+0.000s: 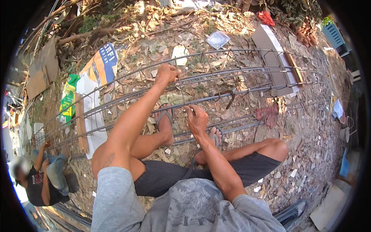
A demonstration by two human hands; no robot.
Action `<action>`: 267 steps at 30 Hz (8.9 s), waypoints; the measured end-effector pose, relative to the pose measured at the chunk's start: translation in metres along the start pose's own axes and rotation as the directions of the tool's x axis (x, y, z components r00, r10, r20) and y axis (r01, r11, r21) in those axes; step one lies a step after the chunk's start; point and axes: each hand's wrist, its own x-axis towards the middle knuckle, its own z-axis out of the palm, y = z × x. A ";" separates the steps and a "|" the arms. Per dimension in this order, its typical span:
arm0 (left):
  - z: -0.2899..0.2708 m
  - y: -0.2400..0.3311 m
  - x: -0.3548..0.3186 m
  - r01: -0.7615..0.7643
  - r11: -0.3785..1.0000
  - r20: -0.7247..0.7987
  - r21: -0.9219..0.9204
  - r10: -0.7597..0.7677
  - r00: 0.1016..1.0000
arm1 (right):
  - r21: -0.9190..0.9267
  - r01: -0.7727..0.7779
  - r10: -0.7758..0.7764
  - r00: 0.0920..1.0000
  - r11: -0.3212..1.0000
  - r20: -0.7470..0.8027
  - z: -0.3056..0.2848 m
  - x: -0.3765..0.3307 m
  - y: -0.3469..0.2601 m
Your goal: The person assembles a rebar frame by hand, wrapping wire around the metal rods and using pliers to twist and tighten the connections.
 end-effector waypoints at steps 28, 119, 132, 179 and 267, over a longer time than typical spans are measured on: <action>-0.083 0.022 0.033 -0.108 0.945 -0.083 0.307 0.140 0.987 | -0.114 0.150 -0.135 0.982 0.982 0.132 -0.017 0.010 -0.025; -0.065 -0.020 0.092 0.112 0.943 0.483 -0.315 0.058 0.874 | -0.096 0.931 0.046 0.085 0.351 0.995 0.109 0.347 -0.074; -0.067 -0.030 0.103 0.226 0.874 0.615 -0.431 0.101 0.782 | -0.320 0.699 -0.235 0.575 0.640 0.784 0.063 0.250 -0.060; -0.058 -0.034 0.132 0.189 0.919 0.775 -0.347 0.167 0.609 | -0.216 0.845 0.245 0.104 0.489 0.964 0.124 0.351 -0.097; -0.047 -0.027 0.065 -0.329 0.940 0.082 -0.088 0.336 0.938 | -0.272 0.059 0.093 0.853 0.961 0.514 0.094 0.313 -0.055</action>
